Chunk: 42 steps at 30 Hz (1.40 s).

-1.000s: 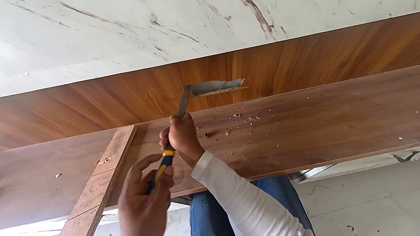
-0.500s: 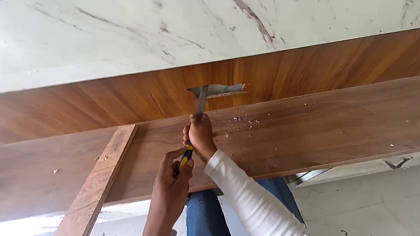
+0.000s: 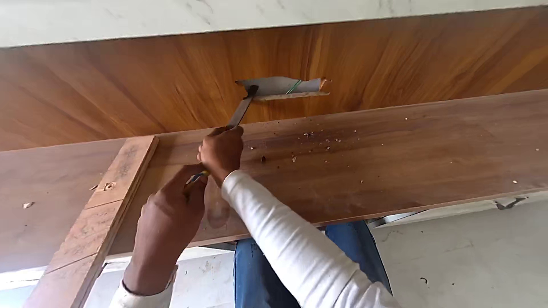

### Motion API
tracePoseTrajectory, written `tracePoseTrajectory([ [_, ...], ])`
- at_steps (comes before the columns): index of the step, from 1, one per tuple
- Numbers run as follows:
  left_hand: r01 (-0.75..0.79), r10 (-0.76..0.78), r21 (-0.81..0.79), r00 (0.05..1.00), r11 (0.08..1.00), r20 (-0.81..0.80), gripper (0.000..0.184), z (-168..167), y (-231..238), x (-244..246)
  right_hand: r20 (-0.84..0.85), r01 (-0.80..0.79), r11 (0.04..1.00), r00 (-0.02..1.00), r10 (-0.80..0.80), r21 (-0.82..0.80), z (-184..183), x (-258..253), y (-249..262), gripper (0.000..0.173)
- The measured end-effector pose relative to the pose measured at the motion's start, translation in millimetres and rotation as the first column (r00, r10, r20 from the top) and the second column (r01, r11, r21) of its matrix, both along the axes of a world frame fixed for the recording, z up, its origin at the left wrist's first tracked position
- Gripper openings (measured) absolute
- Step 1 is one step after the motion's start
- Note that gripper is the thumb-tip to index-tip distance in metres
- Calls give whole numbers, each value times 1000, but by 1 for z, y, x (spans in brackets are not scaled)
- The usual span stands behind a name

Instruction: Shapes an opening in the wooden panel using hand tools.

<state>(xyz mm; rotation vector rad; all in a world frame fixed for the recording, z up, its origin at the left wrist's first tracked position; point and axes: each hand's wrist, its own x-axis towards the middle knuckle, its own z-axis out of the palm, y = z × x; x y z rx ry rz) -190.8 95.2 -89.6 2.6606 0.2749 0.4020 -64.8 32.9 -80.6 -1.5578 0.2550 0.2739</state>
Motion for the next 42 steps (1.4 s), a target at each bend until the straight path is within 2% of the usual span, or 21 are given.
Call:
tracePoseTrajectory([
  [2,16,-16,-3,999,1000,29,26,-3,8,1,-6,-4,999,1000,4,35,1,1,2,26],
  [5,70,-67,-27,994,997,88,27,-3,-1,-9,14,60,964,998,-66,257,-6,-9,-4,30],
  [7,94,-88,-43,988,995,126,27,-5,-5,-18,24,98,943,994,-111,317,-10,-19,-8,30],
  [9,82,-77,-33,989,996,128,28,-10,-5,-30,16,59,949,998,-67,311,-13,-29,-7,30],
  [12,28,-27,-10,996,1000,85,28,-5,0,-34,-19,9,979,1000,-6,203,-7,-30,2,25],
  [15,4,-6,49,999,999,40,26,-2,13,-18,-10,-14,999,1000,14,42,0,-19,9,31],
  [18,-17,17,54,1000,998,2,23,7,12,3,-3,29,1000,1000,-29,5,7,-1,11,26],
  [20,10,-10,23,1000,1000,22,26,3,10,0,12,47,998,999,-47,41,3,-2,7,26],
  [23,56,-55,-14,995,998,84,24,3,4,-9,38,98,968,993,-110,231,-5,-12,4,29],
  [25,56,-52,-45,996,997,75,24,3,2,-22,24,110,955,992,-121,277,-11,-22,5,27],
  [27,40,-38,-33,997,999,72,25,0,3,-29,13,70,971,997,-74,229,-10,-28,6,28],
  [30,-24,24,-14,999,1000,21,24,3,12,-25,4,23,997,1000,-24,75,0,-27,12,25],
  [33,-44,46,39,998,998,-53,27,12,12,-5,29,-19,995,999,21,-94,7,-11,10,36],
  [35,-49,51,45,998,998,-44,26,13,8,5,77,30,1000,997,-30,-3,6,0,9,29],
  [37,-19,20,15,1000,1000,-18,25,9,7,3,55,80,990,995,-87,114,-2,-2,10,25],
  [40,39,-38,-100,999,994,5,24,13,11,-9,51,153,933,982,-179,327,-9,-14,12,27],
  [42,86,-78,-222,996,971,46,26,5,11,-24,58,135,909,984,-171,395,-14,-35,4,31],
])
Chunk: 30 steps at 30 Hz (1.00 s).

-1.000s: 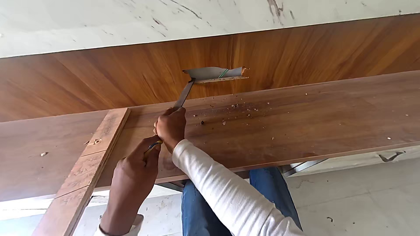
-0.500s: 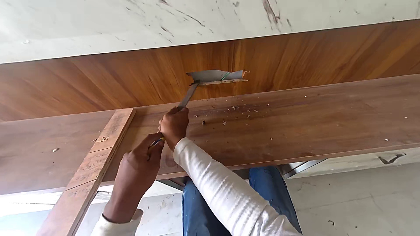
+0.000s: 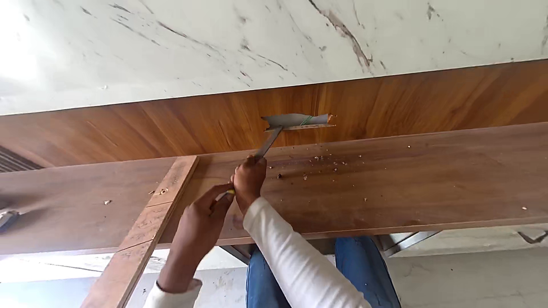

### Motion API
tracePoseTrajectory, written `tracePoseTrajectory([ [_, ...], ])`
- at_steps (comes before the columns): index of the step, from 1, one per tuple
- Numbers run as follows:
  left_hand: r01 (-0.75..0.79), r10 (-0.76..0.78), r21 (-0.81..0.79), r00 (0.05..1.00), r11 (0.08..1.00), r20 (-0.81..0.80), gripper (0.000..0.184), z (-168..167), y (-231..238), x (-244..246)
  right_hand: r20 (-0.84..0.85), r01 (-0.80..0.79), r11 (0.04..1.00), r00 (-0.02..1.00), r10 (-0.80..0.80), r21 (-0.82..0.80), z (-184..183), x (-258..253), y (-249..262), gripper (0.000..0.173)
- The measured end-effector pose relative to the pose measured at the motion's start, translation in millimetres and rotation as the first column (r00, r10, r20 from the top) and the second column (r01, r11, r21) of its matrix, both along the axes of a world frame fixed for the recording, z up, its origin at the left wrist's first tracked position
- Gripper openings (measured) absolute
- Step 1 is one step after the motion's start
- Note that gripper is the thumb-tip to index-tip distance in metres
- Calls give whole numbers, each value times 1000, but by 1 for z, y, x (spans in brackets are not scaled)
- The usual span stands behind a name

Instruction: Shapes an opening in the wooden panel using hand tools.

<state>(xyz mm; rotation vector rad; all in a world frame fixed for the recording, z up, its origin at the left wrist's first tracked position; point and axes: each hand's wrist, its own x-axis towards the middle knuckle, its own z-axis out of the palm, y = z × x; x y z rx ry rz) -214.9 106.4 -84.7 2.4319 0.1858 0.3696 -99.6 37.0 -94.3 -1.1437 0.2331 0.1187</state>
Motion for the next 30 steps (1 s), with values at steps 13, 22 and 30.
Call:
tracePoseTrajectory([
  [13,109,-171,-694,985,712,-21,50,-40,-98,-38,67,-178,953,977,200,-245,-15,-48,-102,49],
  [22,153,-100,-841,988,518,117,47,-35,-112,-41,130,-204,946,961,242,-253,-3,-44,-102,48],
  [30,149,-66,-852,989,503,134,48,-38,-121,-41,131,-239,954,956,264,-181,-3,-42,-103,45],
])
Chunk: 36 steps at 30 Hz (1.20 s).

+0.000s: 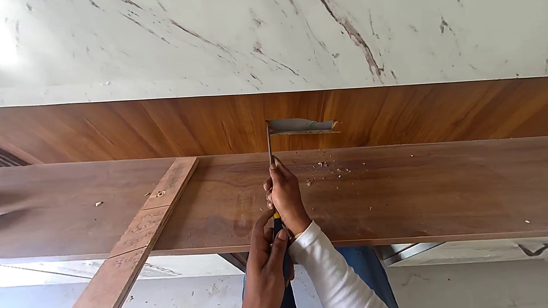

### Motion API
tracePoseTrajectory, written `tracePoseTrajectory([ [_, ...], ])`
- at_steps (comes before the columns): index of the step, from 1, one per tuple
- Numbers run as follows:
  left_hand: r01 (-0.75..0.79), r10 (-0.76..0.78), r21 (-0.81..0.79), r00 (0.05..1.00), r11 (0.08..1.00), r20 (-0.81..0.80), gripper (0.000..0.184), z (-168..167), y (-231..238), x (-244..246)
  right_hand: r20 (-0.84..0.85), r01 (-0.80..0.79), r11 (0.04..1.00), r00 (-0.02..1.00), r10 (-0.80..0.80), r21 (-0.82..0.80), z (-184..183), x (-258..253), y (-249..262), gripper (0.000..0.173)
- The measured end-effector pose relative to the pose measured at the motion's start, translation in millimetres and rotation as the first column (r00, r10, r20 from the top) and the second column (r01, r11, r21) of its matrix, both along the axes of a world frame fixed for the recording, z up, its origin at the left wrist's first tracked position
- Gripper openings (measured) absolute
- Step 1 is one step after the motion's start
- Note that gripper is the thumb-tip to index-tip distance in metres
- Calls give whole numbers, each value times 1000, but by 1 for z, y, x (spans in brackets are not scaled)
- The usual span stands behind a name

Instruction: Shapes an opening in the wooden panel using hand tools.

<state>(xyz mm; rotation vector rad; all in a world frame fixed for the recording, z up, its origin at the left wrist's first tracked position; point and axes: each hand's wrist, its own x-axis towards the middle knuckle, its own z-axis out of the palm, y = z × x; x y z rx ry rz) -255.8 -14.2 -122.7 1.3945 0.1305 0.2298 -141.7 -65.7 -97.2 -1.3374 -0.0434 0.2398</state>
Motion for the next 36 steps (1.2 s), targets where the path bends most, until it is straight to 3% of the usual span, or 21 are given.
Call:
tracePoseTrajectory([
  [12,31,-31,-17,999,999,13,45,-1,-2,8,16,37,998,999,-36,-52,2,5,-8,44],
  [18,20,-19,-44,999,999,35,43,-1,-4,15,78,55,978,996,-40,-201,3,17,-6,47],
  [23,17,-17,21,1000,1000,1,41,7,-2,28,114,100,970,991,-76,-222,8,42,6,46],
  [28,-7,8,12,998,1000,-64,38,18,5,46,42,76,976,997,-69,-203,7,77,24,44],
  [31,41,-38,47,997,998,-64,42,18,5,42,68,81,979,995,-70,-188,4,61,12,45],
  [34,72,-66,100,996,992,-58,45,12,7,34,58,64,996,996,-61,-66,0,44,-2,45],
  [36,39,-39,230,999,972,-3,37,9,11,33,7,21,1000,1000,-21,15,2,39,-11,43],
])
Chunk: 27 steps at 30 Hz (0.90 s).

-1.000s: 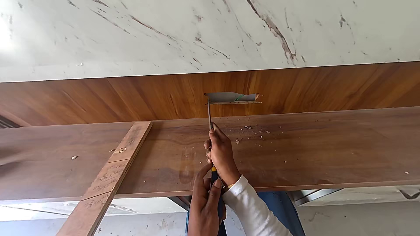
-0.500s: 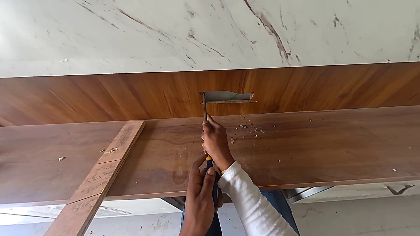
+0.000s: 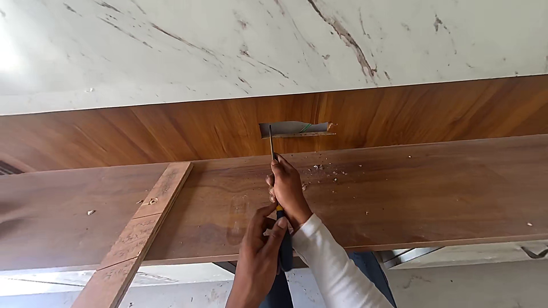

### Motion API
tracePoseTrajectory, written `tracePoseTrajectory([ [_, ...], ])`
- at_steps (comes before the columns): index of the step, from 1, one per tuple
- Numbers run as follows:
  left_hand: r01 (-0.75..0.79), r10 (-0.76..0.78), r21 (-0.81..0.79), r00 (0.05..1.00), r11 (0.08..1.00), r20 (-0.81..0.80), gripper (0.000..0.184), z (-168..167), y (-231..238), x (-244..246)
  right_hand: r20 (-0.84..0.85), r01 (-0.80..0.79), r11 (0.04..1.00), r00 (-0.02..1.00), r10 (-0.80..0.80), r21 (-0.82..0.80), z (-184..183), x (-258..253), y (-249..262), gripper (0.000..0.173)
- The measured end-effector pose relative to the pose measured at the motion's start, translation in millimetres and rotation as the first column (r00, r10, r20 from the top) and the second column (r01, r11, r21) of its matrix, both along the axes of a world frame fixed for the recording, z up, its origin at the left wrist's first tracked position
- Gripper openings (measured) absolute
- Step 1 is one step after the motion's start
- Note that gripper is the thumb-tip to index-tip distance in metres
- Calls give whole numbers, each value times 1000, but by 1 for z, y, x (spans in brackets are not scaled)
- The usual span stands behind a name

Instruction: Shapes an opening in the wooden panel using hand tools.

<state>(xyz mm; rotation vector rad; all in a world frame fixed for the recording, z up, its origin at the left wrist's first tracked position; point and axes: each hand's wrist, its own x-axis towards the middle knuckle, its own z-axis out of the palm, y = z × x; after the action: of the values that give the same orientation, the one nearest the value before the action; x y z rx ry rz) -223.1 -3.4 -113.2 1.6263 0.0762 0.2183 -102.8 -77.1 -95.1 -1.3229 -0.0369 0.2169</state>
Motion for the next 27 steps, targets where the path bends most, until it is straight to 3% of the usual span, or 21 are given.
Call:
tracePoseTrajectory([
  [2,-98,69,324,993,941,99,28,6,13,11,-26,-14,998,1000,16,57,5,0,-13,44],
  [4,-191,92,700,980,688,177,28,26,29,35,-42,-23,998,999,25,51,8,-10,-35,45],
  [6,-119,98,908,991,403,86,35,58,31,77,-43,-28,998,999,31,63,5,-28,-61,44],
  [9,130,169,991,978,-12,-126,50,91,15,155,7,-31,995,1000,30,95,-7,-56,-92,47],
  [12,259,242,931,950,-257,-197,45,95,4,210,146,-11,995,989,-3,95,-22,-68,-109,51],
  [16,293,292,884,937,-363,-191,25,99,-5,227,208,-96,965,977,44,245,-32,-62,-121,52],
  [19,327,274,856,934,-401,-229,25,106,-7,230,212,-140,951,974,82,277,-34,-61,-122,53],
  [23,303,183,790,953,-534,-242,27,109,-11,233,236,-181,943,965,115,279,-35,-60,-126,52],
  [25,238,85,778,969,-582,-232,26,109,-1,232,236,-192,934,964,122,301,-37,-60,-127,52],
  [27,3,-208,844,968,-537,-137,21,101,17,223,229,-197,929,965,127,314,-38,-60,-128,52],
])
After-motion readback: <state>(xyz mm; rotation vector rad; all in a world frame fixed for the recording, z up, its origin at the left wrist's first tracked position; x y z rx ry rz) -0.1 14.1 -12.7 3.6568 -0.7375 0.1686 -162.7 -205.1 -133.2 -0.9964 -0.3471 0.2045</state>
